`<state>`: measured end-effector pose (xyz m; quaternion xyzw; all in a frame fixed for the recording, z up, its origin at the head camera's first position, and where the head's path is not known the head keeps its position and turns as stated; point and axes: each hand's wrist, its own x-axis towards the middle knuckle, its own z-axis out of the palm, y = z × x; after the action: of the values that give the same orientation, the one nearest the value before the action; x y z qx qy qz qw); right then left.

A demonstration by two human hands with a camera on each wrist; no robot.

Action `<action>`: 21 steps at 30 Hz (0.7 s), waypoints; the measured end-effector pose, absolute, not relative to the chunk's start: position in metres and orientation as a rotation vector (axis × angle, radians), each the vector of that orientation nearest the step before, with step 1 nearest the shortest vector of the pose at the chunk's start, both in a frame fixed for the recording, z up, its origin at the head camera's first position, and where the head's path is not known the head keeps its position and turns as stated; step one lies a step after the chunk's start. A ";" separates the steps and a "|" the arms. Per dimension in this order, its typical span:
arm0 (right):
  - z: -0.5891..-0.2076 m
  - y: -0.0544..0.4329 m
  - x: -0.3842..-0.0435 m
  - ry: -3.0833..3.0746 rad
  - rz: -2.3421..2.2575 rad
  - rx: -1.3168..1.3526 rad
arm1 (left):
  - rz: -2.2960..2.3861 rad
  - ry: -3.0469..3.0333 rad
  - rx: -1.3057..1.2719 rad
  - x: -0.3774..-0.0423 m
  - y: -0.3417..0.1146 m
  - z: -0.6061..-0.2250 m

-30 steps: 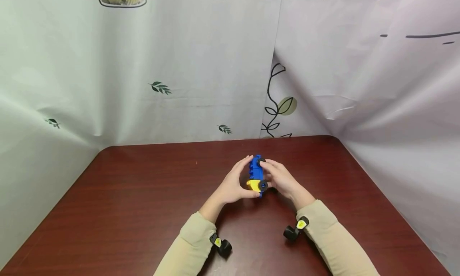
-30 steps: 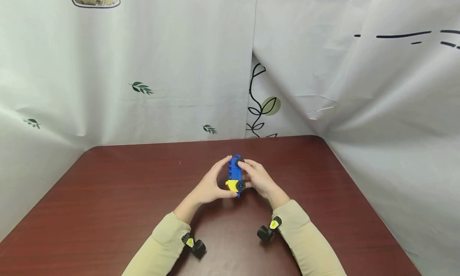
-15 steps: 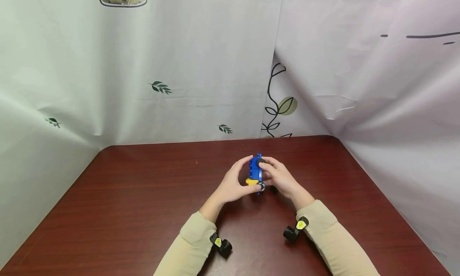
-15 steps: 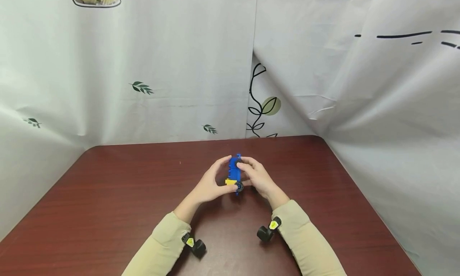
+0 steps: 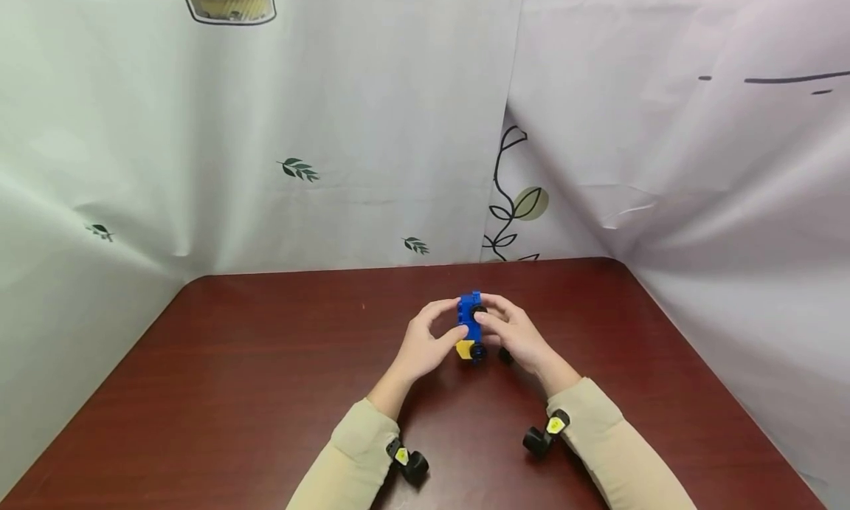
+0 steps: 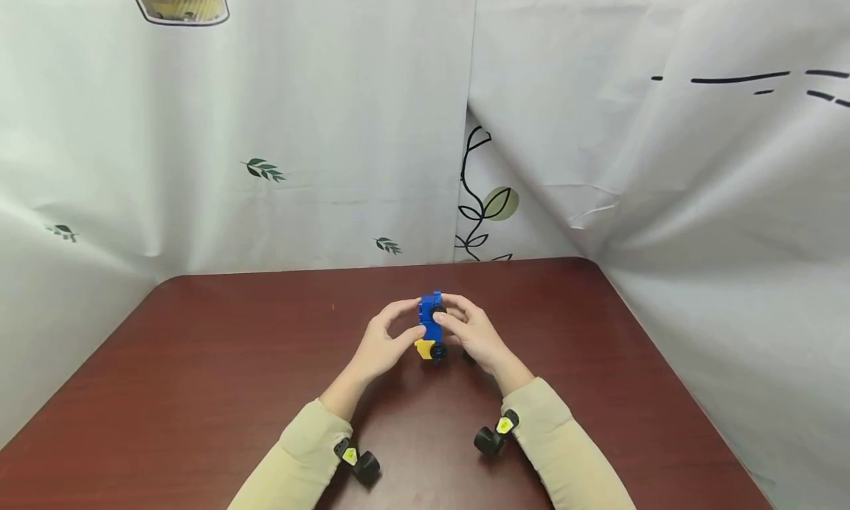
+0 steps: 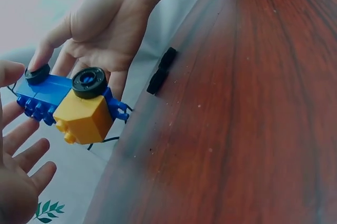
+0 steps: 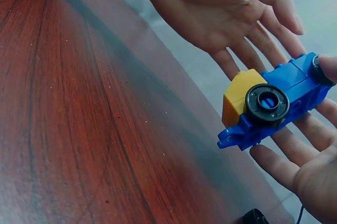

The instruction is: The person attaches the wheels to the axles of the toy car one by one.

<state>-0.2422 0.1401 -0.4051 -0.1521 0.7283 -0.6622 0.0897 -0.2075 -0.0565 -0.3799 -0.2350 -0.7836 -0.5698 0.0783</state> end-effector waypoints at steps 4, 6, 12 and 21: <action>-0.407 0.138 -0.240 2.181 -1.962 -0.483 | -1.723 -2.319 -0.719 -0.206 -0.057 -0.383; -0.407 0.137 -0.238 2.189 -1.968 -0.485 | -1.745 -2.304 -0.700 -0.210 -0.057 -0.391; -0.404 0.131 -0.238 2.256 -1.974 -0.545 | -1.973 -2.168 -0.517 -0.228 -0.053 -0.407; -0.402 0.129 -0.237 2.327 -1.945 -0.655 | -2.140 -2.200 -0.140 -0.237 -0.053 -0.406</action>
<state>-0.2367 0.1291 -0.4020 -0.2110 0.7499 -0.6267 0.0193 -0.2375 -0.0528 -0.4058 -0.0457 -0.7156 -0.6961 0.0348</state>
